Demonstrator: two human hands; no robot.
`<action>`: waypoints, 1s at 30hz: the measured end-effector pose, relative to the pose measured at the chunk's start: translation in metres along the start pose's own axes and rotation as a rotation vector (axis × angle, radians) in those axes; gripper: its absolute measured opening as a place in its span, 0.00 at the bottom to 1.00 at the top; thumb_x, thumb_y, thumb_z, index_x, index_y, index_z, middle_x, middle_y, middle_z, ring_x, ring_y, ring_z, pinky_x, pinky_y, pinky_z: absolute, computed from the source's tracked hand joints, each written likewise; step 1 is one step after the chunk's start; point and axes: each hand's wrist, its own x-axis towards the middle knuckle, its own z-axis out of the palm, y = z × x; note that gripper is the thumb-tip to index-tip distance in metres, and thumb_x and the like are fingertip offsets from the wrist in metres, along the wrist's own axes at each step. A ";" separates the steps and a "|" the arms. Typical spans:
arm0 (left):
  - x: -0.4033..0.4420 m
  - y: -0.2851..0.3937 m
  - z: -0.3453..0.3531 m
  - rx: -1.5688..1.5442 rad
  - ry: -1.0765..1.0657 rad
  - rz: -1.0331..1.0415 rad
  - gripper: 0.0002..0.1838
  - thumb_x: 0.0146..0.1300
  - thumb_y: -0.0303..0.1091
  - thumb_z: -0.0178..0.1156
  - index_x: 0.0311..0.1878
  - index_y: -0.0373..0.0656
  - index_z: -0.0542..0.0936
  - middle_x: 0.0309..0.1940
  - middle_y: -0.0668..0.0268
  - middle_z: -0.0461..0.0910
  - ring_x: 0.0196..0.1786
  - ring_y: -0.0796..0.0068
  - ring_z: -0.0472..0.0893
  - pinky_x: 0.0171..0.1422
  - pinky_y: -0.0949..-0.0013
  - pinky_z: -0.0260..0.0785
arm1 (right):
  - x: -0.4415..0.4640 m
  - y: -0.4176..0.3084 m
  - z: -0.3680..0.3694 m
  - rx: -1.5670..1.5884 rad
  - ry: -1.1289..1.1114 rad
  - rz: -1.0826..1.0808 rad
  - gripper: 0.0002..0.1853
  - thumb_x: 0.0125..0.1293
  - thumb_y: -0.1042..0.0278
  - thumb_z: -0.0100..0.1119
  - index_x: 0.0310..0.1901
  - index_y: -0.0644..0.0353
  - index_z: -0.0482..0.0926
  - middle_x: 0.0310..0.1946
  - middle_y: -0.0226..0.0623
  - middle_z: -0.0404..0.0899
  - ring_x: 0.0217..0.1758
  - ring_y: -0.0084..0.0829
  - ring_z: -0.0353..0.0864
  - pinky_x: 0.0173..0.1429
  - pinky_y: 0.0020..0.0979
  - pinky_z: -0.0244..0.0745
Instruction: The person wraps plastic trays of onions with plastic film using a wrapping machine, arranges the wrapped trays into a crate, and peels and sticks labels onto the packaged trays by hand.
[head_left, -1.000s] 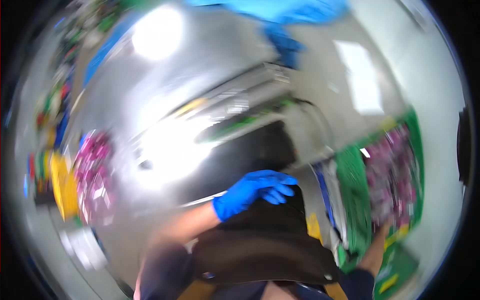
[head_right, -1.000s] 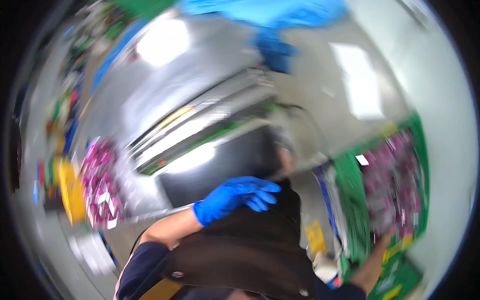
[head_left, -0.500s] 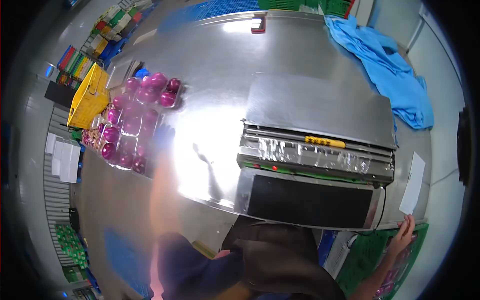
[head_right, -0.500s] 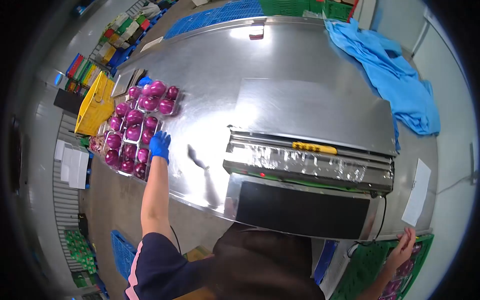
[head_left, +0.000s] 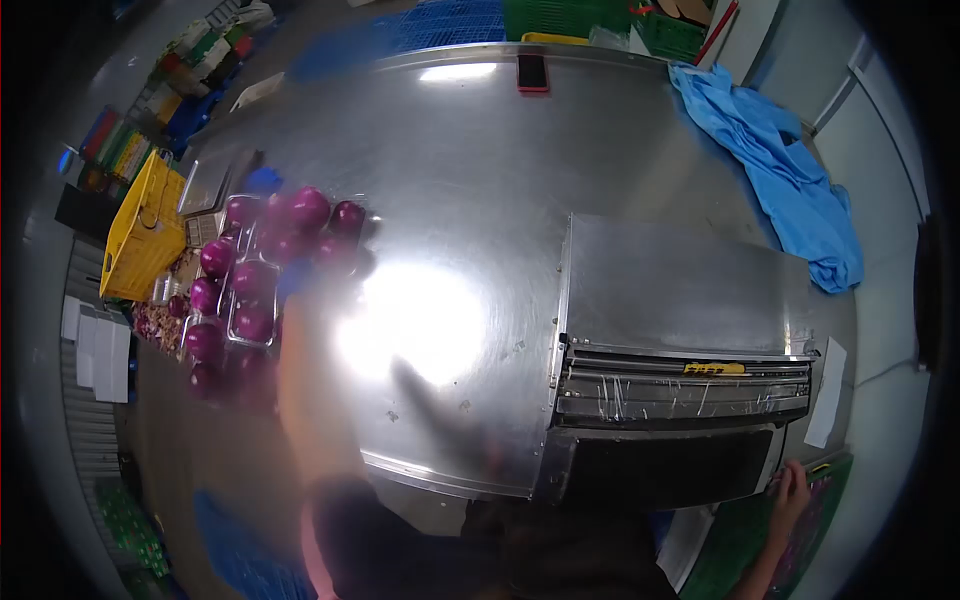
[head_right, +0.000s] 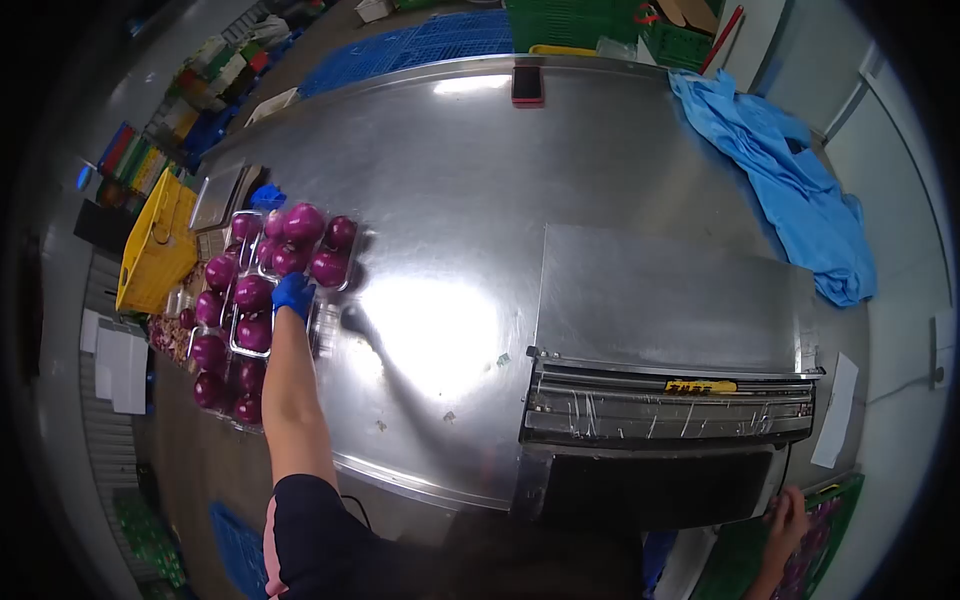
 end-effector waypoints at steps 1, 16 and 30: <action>0.002 0.013 -0.016 0.054 -0.066 -0.027 0.11 0.56 0.40 0.66 0.36 0.43 0.81 0.33 0.57 0.83 0.38 0.55 0.82 0.45 0.59 0.73 | 0.001 -0.008 0.003 -0.005 -0.008 0.009 0.08 0.71 0.73 0.49 0.47 0.64 0.77 0.26 0.32 0.77 0.22 0.16 0.73 0.26 0.20 0.67; -0.048 0.124 -0.124 -0.389 0.258 -0.441 0.18 0.56 0.42 0.67 0.36 0.32 0.82 0.30 0.64 0.83 0.32 0.69 0.78 0.43 0.68 0.72 | 0.051 -0.101 0.067 0.142 -0.130 -0.227 0.08 0.68 0.77 0.51 0.46 0.65 0.78 0.26 0.33 0.79 0.23 0.19 0.76 0.29 0.21 0.70; -0.149 0.257 -0.144 -1.348 -0.317 -0.353 0.09 0.58 0.27 0.52 0.22 0.43 0.71 0.22 0.64 0.72 0.28 0.70 0.73 0.43 0.65 0.71 | 0.064 -0.322 0.212 0.455 -0.678 -0.479 0.22 0.66 0.62 0.58 0.54 0.72 0.73 0.45 0.54 0.77 0.40 0.43 0.82 0.47 0.38 0.75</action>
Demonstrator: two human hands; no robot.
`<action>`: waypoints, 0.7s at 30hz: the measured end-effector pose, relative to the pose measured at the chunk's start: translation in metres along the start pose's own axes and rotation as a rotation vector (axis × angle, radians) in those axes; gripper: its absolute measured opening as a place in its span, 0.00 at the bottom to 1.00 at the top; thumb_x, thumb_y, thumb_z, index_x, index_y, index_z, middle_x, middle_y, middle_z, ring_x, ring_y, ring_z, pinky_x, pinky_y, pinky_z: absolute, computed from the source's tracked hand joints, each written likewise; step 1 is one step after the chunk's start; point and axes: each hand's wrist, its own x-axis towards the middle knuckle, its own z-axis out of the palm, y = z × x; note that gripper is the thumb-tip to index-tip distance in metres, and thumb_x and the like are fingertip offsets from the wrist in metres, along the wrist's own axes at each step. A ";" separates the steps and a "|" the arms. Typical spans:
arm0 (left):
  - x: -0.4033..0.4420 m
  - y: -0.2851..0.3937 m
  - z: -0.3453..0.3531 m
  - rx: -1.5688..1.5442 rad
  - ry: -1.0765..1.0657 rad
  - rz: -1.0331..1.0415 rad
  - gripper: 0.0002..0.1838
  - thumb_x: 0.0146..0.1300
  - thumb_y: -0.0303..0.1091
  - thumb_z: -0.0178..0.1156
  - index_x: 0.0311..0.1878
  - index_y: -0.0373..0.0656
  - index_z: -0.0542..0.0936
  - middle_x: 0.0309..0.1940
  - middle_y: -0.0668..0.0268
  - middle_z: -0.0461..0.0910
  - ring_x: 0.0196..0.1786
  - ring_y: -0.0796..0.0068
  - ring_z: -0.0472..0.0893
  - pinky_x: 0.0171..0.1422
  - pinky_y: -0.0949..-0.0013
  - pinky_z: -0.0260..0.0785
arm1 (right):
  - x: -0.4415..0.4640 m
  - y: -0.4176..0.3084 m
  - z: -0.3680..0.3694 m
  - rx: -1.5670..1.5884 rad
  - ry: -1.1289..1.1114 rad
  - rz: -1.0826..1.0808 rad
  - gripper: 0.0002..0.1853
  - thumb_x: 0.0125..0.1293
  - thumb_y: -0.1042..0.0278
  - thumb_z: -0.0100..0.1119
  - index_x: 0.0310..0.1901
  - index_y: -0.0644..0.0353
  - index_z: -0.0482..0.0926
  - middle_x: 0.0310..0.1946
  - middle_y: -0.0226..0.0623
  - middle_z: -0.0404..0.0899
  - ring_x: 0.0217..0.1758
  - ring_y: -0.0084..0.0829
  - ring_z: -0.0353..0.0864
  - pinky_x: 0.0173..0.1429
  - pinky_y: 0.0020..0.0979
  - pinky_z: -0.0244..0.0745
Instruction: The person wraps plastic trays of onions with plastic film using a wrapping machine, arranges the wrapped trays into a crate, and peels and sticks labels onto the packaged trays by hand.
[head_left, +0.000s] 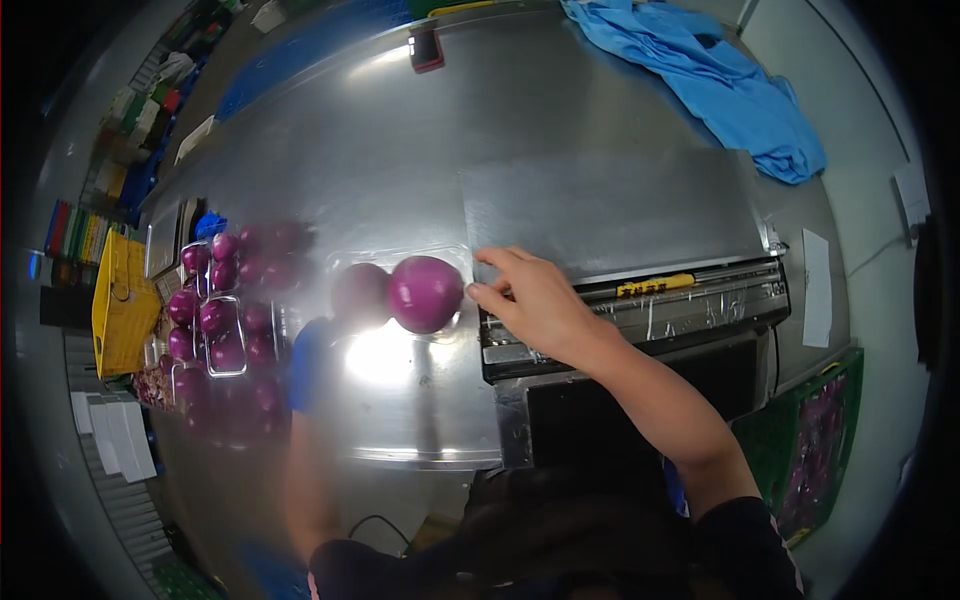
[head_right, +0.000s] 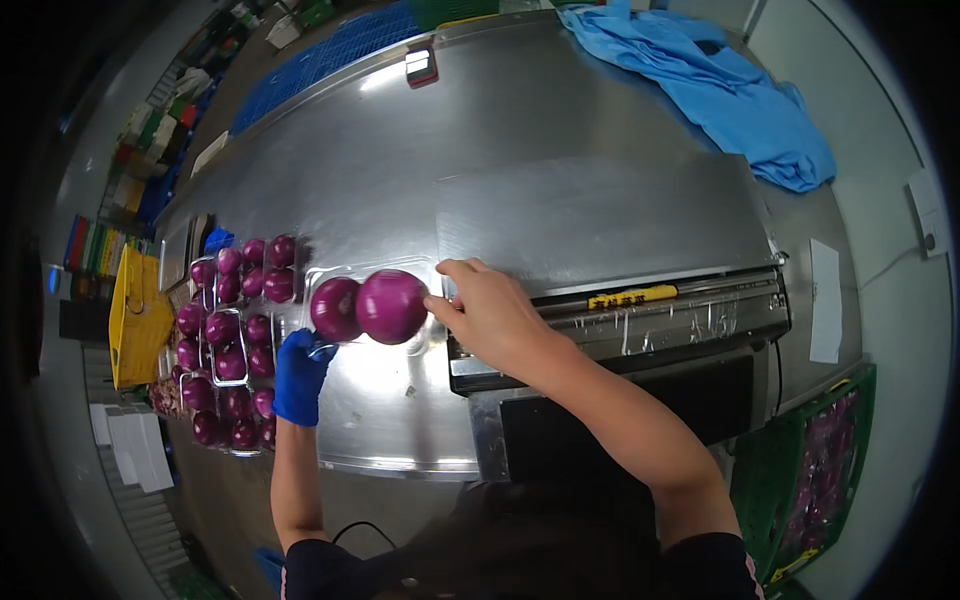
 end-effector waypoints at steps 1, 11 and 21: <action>-0.007 0.000 0.002 0.068 0.020 0.048 0.09 0.57 0.27 0.52 0.21 0.44 0.71 0.20 0.65 0.71 0.26 0.72 0.72 0.42 0.65 0.71 | 0.001 0.002 0.003 -0.001 -0.035 0.038 0.22 0.66 0.62 0.58 0.54 0.73 0.72 0.47 0.55 0.77 0.41 0.44 0.82 0.48 0.39 0.75; -0.072 0.079 0.029 -0.651 0.129 -0.142 0.02 0.53 0.25 0.54 0.29 0.41 0.75 0.28 0.66 0.77 0.26 0.75 0.74 0.33 0.70 0.69 | 0.016 -0.036 0.023 -0.091 -0.083 0.098 0.40 0.68 0.42 0.50 0.60 0.81 0.60 0.27 0.50 0.82 0.35 0.48 0.84 0.47 0.44 0.76; -0.075 0.148 0.220 -0.100 -0.599 0.102 0.13 0.60 0.27 0.54 0.45 0.34 0.80 0.35 0.65 0.81 0.34 0.78 0.78 0.42 0.73 0.70 | -0.037 0.021 -0.120 -0.210 0.432 0.150 0.45 0.59 0.34 0.57 0.58 0.75 0.67 0.39 0.60 0.81 0.46 0.53 0.82 0.52 0.43 0.75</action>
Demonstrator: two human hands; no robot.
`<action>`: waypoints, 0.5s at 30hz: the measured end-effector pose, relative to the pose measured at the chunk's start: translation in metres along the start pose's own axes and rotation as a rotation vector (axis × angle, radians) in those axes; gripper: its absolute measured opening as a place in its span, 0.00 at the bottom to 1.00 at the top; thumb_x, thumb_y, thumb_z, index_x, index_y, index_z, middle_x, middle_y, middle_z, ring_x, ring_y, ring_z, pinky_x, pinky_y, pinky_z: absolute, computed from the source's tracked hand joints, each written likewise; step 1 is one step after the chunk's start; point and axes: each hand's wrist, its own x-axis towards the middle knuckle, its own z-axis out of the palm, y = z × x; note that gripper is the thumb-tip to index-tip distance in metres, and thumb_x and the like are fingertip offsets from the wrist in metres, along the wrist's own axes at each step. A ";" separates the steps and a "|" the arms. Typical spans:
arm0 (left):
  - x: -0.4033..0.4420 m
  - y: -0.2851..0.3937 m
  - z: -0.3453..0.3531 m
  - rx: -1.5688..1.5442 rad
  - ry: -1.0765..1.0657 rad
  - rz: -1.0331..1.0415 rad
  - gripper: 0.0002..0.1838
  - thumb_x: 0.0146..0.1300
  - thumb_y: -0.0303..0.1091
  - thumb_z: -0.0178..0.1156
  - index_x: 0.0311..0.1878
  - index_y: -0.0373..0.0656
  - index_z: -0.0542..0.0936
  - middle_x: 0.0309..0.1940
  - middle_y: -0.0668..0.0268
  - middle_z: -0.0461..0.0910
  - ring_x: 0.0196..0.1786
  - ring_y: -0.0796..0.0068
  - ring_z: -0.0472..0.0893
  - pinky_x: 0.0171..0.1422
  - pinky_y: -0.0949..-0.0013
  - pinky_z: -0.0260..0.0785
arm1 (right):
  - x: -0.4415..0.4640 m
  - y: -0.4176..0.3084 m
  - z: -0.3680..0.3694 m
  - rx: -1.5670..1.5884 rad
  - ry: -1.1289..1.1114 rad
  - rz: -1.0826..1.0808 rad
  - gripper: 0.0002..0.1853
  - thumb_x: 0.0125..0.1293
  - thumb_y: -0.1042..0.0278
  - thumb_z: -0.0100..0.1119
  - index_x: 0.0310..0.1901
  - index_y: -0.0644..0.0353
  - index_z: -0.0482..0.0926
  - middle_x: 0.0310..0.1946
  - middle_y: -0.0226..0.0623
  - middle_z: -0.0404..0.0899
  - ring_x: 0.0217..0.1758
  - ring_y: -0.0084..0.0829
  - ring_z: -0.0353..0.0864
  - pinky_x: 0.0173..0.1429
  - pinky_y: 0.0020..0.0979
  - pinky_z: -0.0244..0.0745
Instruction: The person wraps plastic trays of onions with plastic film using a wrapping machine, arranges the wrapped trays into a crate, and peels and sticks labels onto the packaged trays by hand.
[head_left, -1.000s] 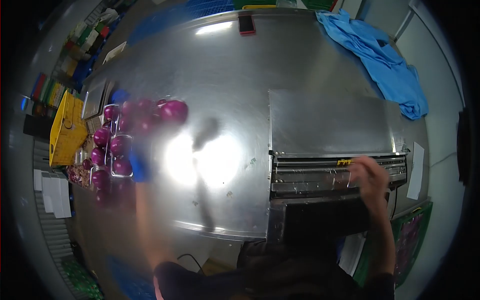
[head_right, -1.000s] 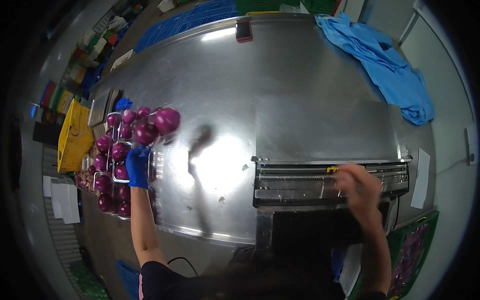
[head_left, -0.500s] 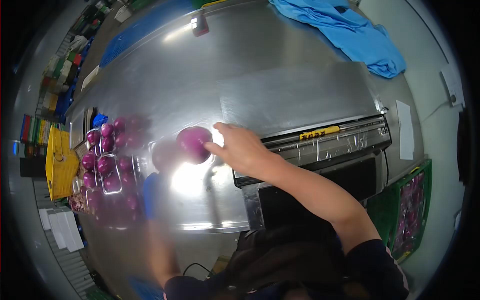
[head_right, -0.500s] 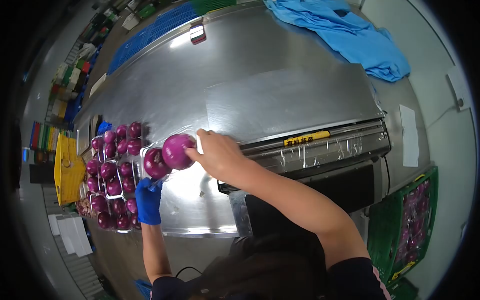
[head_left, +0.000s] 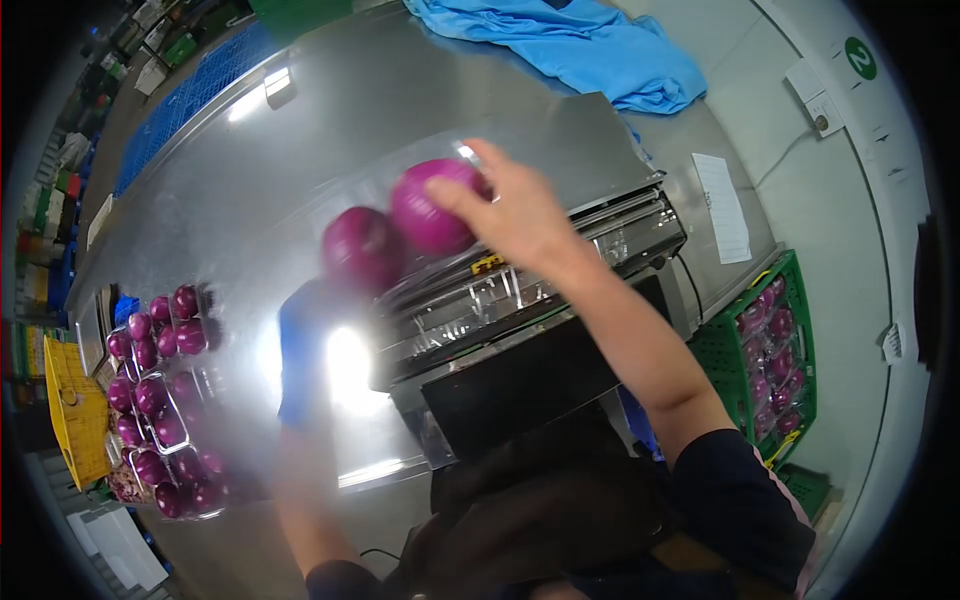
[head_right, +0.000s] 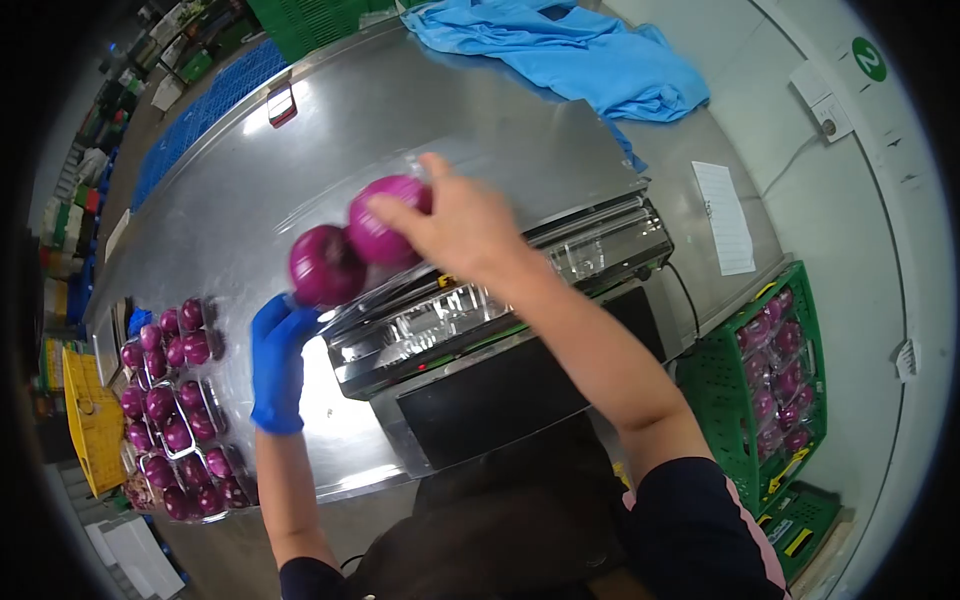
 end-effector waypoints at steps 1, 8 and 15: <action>0.017 -0.013 0.009 0.042 0.005 -0.026 0.12 0.60 0.28 0.55 0.45 0.34 0.81 0.33 0.66 0.81 0.34 0.78 0.78 0.42 0.73 0.70 | 0.004 0.015 -0.016 -0.064 0.026 -0.007 0.45 0.59 0.33 0.57 0.58 0.75 0.68 0.40 0.60 0.81 0.46 0.53 0.82 0.52 0.43 0.75; 0.076 -0.032 0.059 0.322 -0.097 -0.106 0.12 0.62 0.33 0.59 0.42 0.34 0.82 0.32 0.65 0.82 0.34 0.78 0.79 0.43 0.73 0.71 | 0.015 0.080 -0.057 -0.125 0.013 0.090 0.42 0.61 0.35 0.56 0.60 0.73 0.69 0.48 0.62 0.78 0.54 0.51 0.79 0.58 0.39 0.72; 0.048 0.000 0.047 0.116 -0.214 -0.228 0.26 0.70 0.49 0.49 0.50 0.32 0.79 0.46 0.56 0.81 0.43 0.70 0.81 0.48 0.69 0.73 | 0.006 0.093 -0.076 -0.029 -0.182 -0.004 0.37 0.64 0.43 0.57 0.62 0.68 0.67 0.51 0.59 0.76 0.53 0.45 0.80 0.58 0.39 0.72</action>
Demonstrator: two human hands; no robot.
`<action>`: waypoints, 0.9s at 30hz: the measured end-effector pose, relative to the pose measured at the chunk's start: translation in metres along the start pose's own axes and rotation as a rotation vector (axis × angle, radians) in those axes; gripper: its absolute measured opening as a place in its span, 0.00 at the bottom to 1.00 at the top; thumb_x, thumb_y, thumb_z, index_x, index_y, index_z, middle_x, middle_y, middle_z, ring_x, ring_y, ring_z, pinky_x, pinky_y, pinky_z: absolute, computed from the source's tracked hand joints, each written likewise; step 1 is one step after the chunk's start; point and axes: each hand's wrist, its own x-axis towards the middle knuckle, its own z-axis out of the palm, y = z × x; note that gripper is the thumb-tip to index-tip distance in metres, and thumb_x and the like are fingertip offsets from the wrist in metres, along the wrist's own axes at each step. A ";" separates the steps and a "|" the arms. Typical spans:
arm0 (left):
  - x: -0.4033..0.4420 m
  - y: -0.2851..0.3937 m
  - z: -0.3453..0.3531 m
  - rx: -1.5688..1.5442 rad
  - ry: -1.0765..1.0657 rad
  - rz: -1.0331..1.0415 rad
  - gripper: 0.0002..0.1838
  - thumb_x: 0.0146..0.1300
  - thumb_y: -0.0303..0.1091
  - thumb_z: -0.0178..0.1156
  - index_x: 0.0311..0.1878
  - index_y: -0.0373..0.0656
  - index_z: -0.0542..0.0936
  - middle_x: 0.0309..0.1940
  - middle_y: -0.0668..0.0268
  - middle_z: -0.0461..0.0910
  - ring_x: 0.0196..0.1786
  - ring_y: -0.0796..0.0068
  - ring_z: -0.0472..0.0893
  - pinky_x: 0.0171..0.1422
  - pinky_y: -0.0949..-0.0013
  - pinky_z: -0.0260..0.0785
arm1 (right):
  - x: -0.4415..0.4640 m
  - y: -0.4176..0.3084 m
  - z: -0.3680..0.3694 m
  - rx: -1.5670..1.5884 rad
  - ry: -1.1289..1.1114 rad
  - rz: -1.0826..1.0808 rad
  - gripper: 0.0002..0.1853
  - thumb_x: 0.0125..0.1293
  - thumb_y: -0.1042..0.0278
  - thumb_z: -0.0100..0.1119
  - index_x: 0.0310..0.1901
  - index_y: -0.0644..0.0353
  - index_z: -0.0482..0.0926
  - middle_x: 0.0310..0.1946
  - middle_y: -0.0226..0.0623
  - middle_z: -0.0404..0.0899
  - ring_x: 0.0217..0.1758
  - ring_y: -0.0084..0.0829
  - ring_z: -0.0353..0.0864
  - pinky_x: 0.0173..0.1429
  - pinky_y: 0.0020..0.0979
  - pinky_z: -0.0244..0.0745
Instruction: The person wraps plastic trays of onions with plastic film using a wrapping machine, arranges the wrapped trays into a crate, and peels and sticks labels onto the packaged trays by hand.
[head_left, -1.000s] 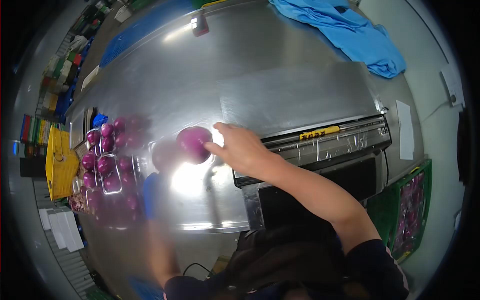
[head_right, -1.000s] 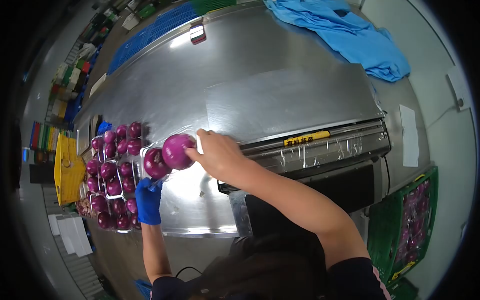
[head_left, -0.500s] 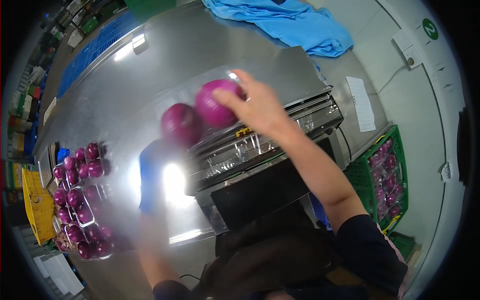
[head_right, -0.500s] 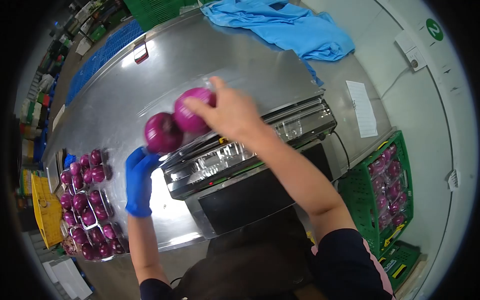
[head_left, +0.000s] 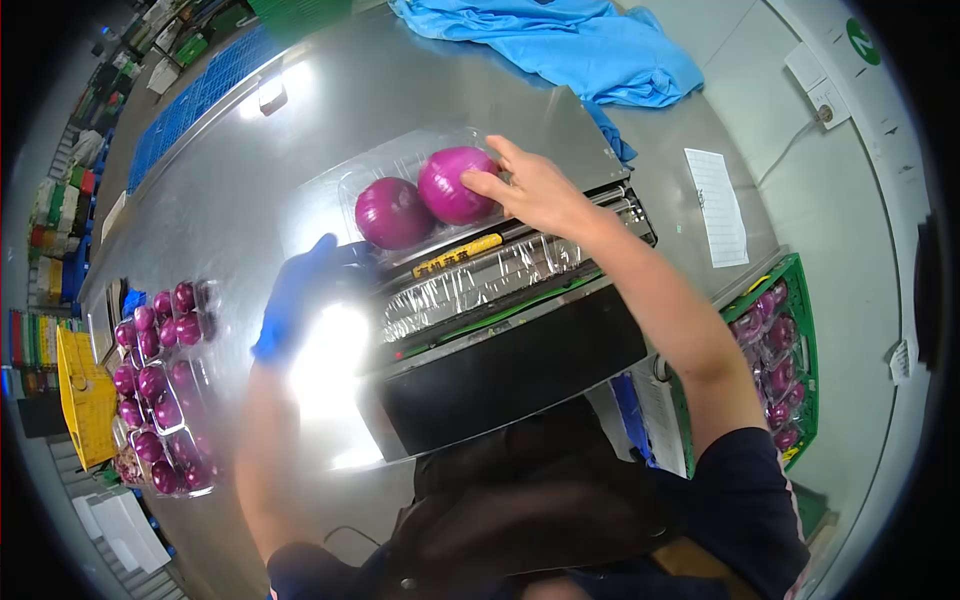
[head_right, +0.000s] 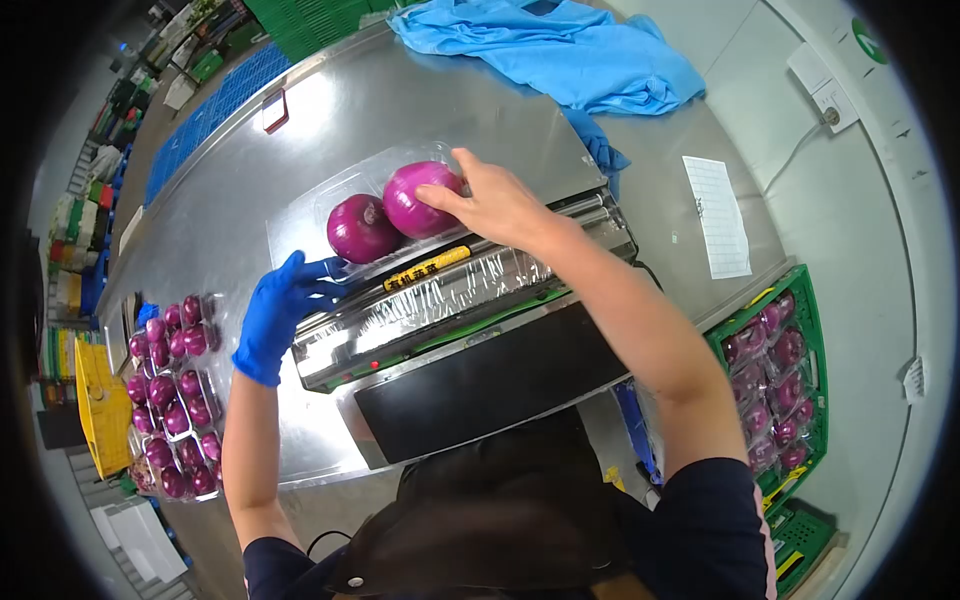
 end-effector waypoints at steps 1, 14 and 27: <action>-0.013 0.002 0.004 -0.112 0.017 -0.038 0.26 0.71 0.50 0.48 0.51 0.32 0.78 0.49 0.55 0.80 0.44 0.70 0.81 0.49 0.68 0.73 | -0.012 -0.002 -0.016 0.002 -0.078 -0.006 0.34 0.65 0.46 0.58 0.63 0.65 0.67 0.53 0.56 0.76 0.52 0.43 0.81 0.55 0.38 0.73; -0.043 -0.068 -0.003 1.637 0.262 0.744 0.30 0.45 0.24 0.62 0.56 0.56 0.80 0.58 0.68 0.77 0.54 0.65 0.74 0.64 0.62 0.63 | -0.055 0.088 -0.048 -0.363 -0.224 -0.738 0.20 0.56 0.73 0.61 0.51 0.45 0.80 0.58 0.31 0.75 0.43 0.35 0.83 0.37 0.32 0.79; 0.022 0.025 -0.070 0.383 0.451 0.658 0.25 0.72 0.42 0.47 0.64 0.33 0.66 0.66 0.55 0.62 0.63 0.63 0.70 0.69 0.62 0.61 | 0.052 -0.017 -0.075 -0.180 0.641 -0.728 0.21 0.73 0.57 0.47 0.51 0.71 0.75 0.47 0.48 0.81 0.52 0.40 0.80 0.59 0.35 0.72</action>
